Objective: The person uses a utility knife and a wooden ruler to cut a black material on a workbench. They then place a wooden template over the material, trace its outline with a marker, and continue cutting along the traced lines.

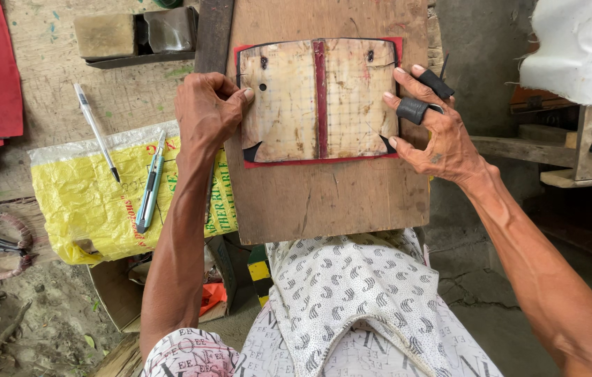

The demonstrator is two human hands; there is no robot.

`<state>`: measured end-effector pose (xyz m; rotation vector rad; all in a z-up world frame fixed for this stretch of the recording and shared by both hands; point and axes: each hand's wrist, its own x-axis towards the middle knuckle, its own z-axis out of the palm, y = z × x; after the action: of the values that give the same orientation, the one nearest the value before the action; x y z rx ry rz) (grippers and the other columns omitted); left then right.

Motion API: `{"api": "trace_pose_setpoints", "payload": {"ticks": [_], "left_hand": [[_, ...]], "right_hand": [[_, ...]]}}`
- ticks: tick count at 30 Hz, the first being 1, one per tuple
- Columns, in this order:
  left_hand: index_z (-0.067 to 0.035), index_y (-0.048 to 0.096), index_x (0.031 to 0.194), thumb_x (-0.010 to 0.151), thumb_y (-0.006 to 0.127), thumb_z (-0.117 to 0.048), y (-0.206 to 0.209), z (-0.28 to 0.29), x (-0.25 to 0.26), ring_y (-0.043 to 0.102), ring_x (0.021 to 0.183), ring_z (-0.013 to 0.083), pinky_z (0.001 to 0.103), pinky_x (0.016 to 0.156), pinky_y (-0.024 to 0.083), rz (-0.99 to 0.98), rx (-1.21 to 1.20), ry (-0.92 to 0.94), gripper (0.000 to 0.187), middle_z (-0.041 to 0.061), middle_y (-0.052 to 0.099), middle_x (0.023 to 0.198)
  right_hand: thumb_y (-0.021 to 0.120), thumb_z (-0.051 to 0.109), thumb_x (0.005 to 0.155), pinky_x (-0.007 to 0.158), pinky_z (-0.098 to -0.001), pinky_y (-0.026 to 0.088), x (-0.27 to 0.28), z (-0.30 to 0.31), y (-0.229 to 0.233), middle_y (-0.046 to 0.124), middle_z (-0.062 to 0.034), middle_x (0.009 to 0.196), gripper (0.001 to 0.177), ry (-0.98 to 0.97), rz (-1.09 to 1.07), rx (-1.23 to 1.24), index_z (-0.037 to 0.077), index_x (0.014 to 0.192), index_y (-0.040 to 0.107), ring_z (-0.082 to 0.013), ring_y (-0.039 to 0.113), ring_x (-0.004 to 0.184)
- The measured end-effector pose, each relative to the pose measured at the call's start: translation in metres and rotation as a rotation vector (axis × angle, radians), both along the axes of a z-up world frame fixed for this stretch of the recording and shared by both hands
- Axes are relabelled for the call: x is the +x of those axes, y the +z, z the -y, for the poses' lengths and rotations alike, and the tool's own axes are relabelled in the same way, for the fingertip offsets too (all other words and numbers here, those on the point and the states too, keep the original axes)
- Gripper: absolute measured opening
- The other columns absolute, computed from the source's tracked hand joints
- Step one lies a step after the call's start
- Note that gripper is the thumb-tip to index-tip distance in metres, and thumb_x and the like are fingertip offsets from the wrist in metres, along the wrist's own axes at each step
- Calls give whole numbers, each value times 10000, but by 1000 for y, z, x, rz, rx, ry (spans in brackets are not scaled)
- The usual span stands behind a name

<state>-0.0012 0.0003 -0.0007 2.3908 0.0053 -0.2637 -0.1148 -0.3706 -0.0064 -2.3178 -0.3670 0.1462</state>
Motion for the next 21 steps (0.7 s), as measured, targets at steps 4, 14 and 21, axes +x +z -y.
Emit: {"api": "trace_pose_setpoints", "payload": {"ticks": [4, 14, 21], "left_hand": [[-71, 812, 822, 816, 872, -225, 0, -1, 1, 661, 532, 122, 311, 520, 538, 15, -5, -9, 164, 62, 750, 685], [-74, 809, 813, 809, 872, -247, -1, -1, 2, 672, 539, 146, 324, 542, 537, 4, 22, -11, 184, 69, 746, 681], [-61, 806, 778, 786, 884, -247, -4, -3, 1, 680, 559, 168, 348, 569, 540, 82, 25, -30, 202, 87, 734, 662]], "right_hand": [[808, 168, 811, 1310, -496, 226, 2, 0, 1, 393, -40, 1683, 654, 15, 17, -20, 191, 1439, 629, -272, 278, 1591], [733, 140, 928, 1263, -494, 346, 17, 5, 18, 491, -126, 1606, 452, 112, 51, -99, 105, 1373, 664, -351, 401, 1512], [698, 135, 1028, 1184, -488, 412, 20, -3, 17, 613, -126, 1487, 261, 44, 84, -170, 88, 1280, 746, -353, 551, 1363]]}}
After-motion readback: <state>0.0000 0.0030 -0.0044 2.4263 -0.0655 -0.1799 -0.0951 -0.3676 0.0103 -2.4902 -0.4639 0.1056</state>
